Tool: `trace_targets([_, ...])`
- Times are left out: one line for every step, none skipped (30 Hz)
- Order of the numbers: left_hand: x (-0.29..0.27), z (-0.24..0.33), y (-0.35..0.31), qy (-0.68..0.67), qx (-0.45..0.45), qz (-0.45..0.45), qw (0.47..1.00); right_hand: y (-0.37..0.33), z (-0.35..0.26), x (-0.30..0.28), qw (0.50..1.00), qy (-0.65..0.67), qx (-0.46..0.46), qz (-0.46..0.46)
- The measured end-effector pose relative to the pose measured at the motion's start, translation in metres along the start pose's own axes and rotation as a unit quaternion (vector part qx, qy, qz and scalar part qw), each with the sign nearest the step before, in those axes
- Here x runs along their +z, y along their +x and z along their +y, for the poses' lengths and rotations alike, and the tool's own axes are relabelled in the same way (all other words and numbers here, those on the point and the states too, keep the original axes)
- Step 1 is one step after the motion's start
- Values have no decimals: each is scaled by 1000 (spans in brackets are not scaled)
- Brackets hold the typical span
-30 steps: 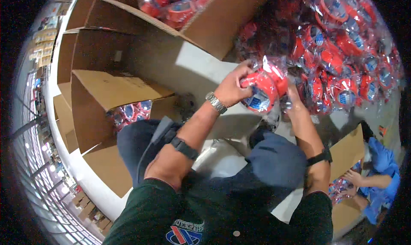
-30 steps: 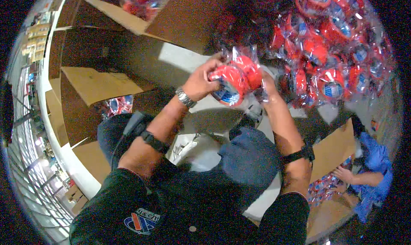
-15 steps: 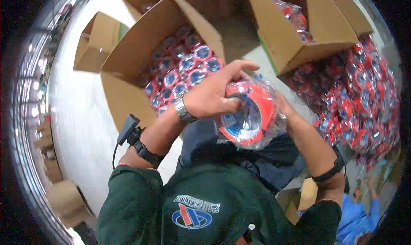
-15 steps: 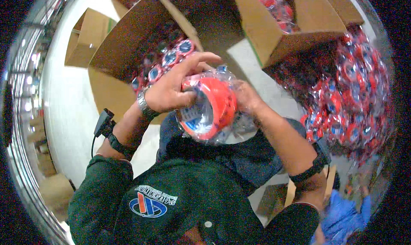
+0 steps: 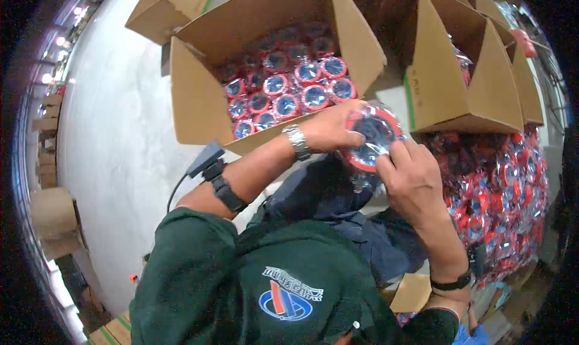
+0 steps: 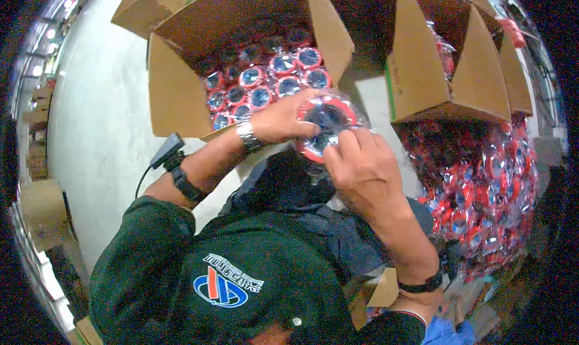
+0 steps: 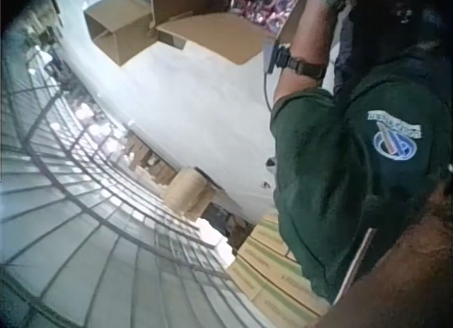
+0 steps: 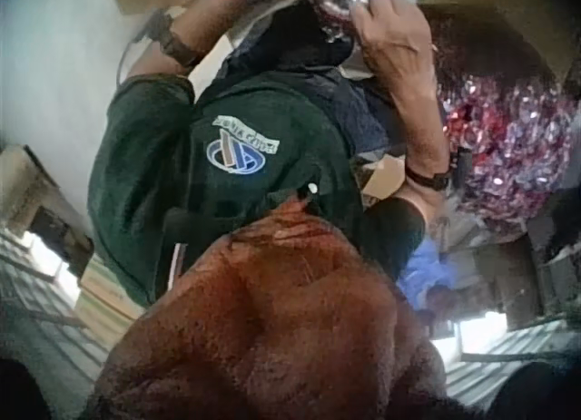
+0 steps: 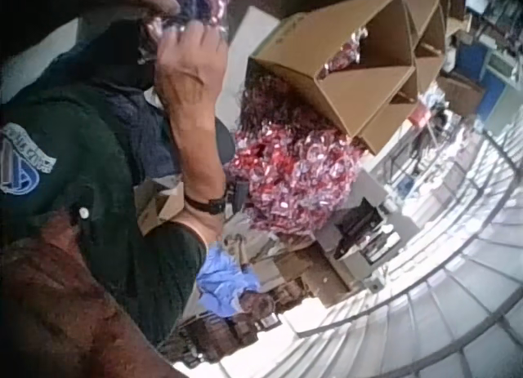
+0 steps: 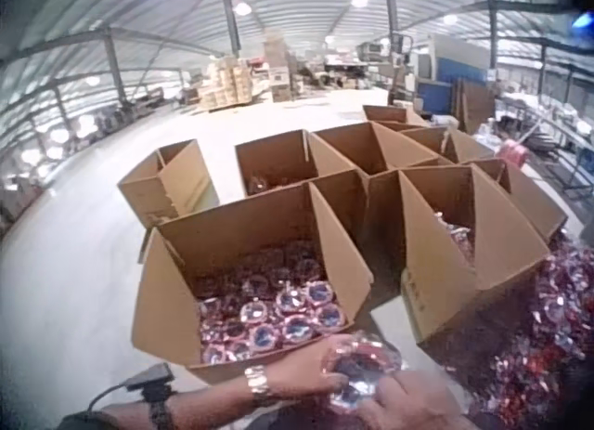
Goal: Sorting red tape rolls from a large box into smaller boxes or piles on the floor.
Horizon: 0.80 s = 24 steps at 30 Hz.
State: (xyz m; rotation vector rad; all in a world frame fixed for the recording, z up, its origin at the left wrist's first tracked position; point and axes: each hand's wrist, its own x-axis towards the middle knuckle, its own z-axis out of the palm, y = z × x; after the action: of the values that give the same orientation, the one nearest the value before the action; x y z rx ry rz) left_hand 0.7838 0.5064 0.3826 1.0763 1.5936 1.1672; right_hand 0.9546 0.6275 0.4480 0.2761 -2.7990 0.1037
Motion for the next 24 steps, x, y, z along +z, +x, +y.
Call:
trace_targets([3, -3, 3, 28, 21, 12, 999, 1, -2, -2, 999, -29, 0, -28])
trace_targets([5, -5, 3, 56, 40, 23, 997, 3, -4, -2, 997, -57, 0, -55])
trace_targets([8, -5, 2, 59, 29, 31, 997, 3, -8, -1, 996, -57, 1, -65])
trace_targets([10, -5, -1, 59, 26, 35, 997, 3, -7, -3, 996, -54, -3, -65])
trace_targets([12, -5, -4, 33, 32, 43, 998, 2, -1, -7, 998, 7, 15, -66])
trace_targets([11, -4, -6, 8, 41, 50, 998, 0, 7, -13, 995, 65, 35, -67])
trace_targets([6, 4, -14, 18, 59, 60, 996, -1, 15, -14, 982, 131, 131, 40])
trace_targets([4, -8, -19, 135, 140, 114, 974, -3, 25, -14, 943, 197, 226, 142])
trace_targets([1, -2, -22, 142, 172, 96, 970, -10, 38, -20, 902, 228, 324, 172])
trace_targets([0, 13, -26, 152, 206, 78, 964, -17, 49, -27, 848, 256, 418, 202])
trace_targets([3, 24, -29, 145, 244, 65, 957, -23, 60, -21, 864, 280, 407, 98])
trace_targets([7, 32, -26, 132, 283, 45, 949, -29, 66, -9, 867, 297, 399, -9])
trace_targets([8, 39, -26, 142, 298, 28, 944, -29, 66, 3, 851, 362, 361, -123])
trace_targets([6, 41, -26, 134, 322, 14, 937, -28, 57, 22, 833, 485, 238, -122])
trace_targets([4, 39, -28, 95, 324, -20, 941, -27, 54, 25, 819, 522, 185, -150])
trace_targets([2, 36, -30, 54, 326, -53, 942, -25, 53, 27, 800, 558, 133, -177])
trace_targets([-1, 33, -33, 49, 306, -87, 947, -19, 52, 25, 795, 565, 130, -179])
trace_targets([-10, 30, -37, 53, 294, -85, 950, -10, 51, 21, 822, 524, 146, -169])
trace_targets([-22, 22, -38, 83, 290, -29, 953, -6, 50, 21, 846, 479, 172, -160])
trace_targets([-36, 11, -40, 113, 284, 26, 952, -15, 70, 32, 795, 471, 328, -195])
trace_targets([-51, -13, -46, 147, 218, 144, 954, -23, 85, 34, 816, 396, 412, -89])
trace_targets([-73, -42, -55, 186, 147, 262, 935, -33, 102, 28, 801, 379, 463, -18])
trace_targets([-103, -77, -54, 46, 89, 303, 948, -61, 122, 31, 742, 405, 532, 45])
trace_targets([-121, -119, -58, -75, -35, 385, 919, -97, 143, 35, 722, 424, 541, 83])
